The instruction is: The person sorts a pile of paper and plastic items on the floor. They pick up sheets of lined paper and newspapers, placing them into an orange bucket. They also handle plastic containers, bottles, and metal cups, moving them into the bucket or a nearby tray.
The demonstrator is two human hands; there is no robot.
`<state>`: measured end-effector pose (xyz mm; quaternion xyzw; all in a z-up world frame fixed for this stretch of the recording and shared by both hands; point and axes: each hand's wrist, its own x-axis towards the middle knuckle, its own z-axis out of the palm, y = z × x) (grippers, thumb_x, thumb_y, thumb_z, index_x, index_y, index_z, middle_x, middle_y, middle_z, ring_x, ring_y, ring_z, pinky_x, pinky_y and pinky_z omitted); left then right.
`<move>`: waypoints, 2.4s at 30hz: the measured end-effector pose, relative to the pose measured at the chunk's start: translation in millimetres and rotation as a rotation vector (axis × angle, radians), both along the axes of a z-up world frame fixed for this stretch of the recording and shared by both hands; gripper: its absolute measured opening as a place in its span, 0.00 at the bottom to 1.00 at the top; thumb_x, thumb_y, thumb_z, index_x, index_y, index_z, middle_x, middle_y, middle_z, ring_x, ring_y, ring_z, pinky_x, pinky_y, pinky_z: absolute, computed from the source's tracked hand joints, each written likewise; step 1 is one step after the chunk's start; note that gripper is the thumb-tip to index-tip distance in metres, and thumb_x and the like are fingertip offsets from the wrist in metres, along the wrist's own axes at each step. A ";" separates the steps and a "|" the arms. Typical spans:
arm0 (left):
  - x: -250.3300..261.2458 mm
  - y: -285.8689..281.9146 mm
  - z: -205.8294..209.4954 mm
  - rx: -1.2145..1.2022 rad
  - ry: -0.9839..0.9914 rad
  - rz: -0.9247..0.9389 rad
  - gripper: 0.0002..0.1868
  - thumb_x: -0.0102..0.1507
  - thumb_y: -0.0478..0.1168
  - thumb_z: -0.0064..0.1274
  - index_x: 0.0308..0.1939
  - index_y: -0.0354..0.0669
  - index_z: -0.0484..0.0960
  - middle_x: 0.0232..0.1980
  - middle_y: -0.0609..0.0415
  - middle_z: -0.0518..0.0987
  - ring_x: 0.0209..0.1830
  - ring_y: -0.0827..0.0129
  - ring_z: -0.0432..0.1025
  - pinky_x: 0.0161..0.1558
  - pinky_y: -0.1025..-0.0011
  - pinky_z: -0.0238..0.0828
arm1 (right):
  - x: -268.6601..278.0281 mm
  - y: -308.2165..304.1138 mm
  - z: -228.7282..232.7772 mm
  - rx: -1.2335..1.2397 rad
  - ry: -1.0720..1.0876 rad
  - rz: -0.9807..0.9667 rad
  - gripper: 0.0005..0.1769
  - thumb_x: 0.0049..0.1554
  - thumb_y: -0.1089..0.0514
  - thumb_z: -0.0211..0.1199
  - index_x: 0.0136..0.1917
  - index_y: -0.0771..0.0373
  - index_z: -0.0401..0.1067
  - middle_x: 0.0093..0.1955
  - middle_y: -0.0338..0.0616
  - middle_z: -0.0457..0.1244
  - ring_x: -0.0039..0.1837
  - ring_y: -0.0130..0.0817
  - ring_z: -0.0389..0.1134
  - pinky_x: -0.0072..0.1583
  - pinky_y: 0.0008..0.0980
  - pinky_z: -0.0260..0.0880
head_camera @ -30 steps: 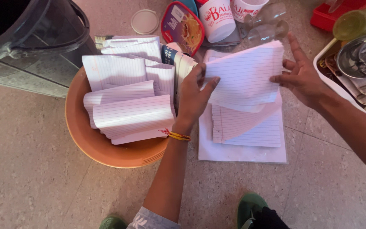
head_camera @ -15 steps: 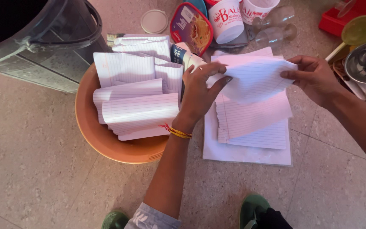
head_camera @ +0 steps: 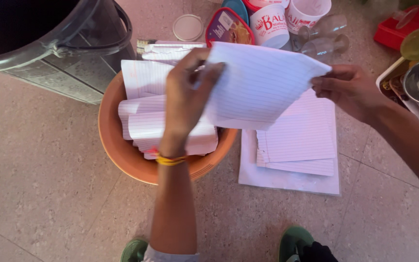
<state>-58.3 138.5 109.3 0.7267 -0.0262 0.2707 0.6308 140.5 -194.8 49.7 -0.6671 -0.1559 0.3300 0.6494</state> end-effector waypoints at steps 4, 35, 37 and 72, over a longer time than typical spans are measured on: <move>-31.2 40.8 0.8 -0.068 0.090 -0.002 0.08 0.72 0.34 0.55 0.54 0.35 0.80 0.42 0.54 0.83 0.39 0.80 0.74 0.41 0.80 0.73 | -21.7 42.3 7.0 -0.163 -0.041 0.067 0.07 0.59 0.59 0.64 0.49 0.64 0.76 0.45 0.42 0.68 0.47 0.29 0.66 0.53 0.31 0.70; -95.8 130.7 -171.1 0.104 0.596 0.723 0.34 0.54 0.27 0.62 0.64 0.35 0.67 0.60 0.43 0.77 0.61 0.55 0.75 0.63 0.64 0.71 | -87.8 158.3 -17.7 -0.324 -0.234 0.409 0.23 0.53 0.64 0.66 0.63 0.66 0.72 0.60 0.48 0.70 0.60 0.34 0.74 0.61 0.33 0.75; -93.6 130.2 -169.5 0.072 0.514 0.720 0.35 0.56 0.23 0.56 0.67 0.35 0.65 0.63 0.42 0.76 0.65 0.55 0.74 0.67 0.64 0.70 | -84.4 153.8 -21.3 -0.325 -0.223 0.378 0.21 0.53 0.64 0.67 0.61 0.67 0.73 0.59 0.49 0.70 0.59 0.34 0.74 0.59 0.33 0.77; 26.8 -155.9 -197.0 -0.008 0.444 0.011 0.41 0.61 0.38 0.59 0.75 0.39 0.58 0.76 0.37 0.63 0.78 0.47 0.56 0.75 0.55 0.54 | -11.2 -63.0 -119.4 -0.865 -0.115 -0.276 0.37 0.52 0.61 0.71 0.71 0.72 0.64 0.68 0.60 0.61 0.67 0.48 0.65 0.65 0.42 0.67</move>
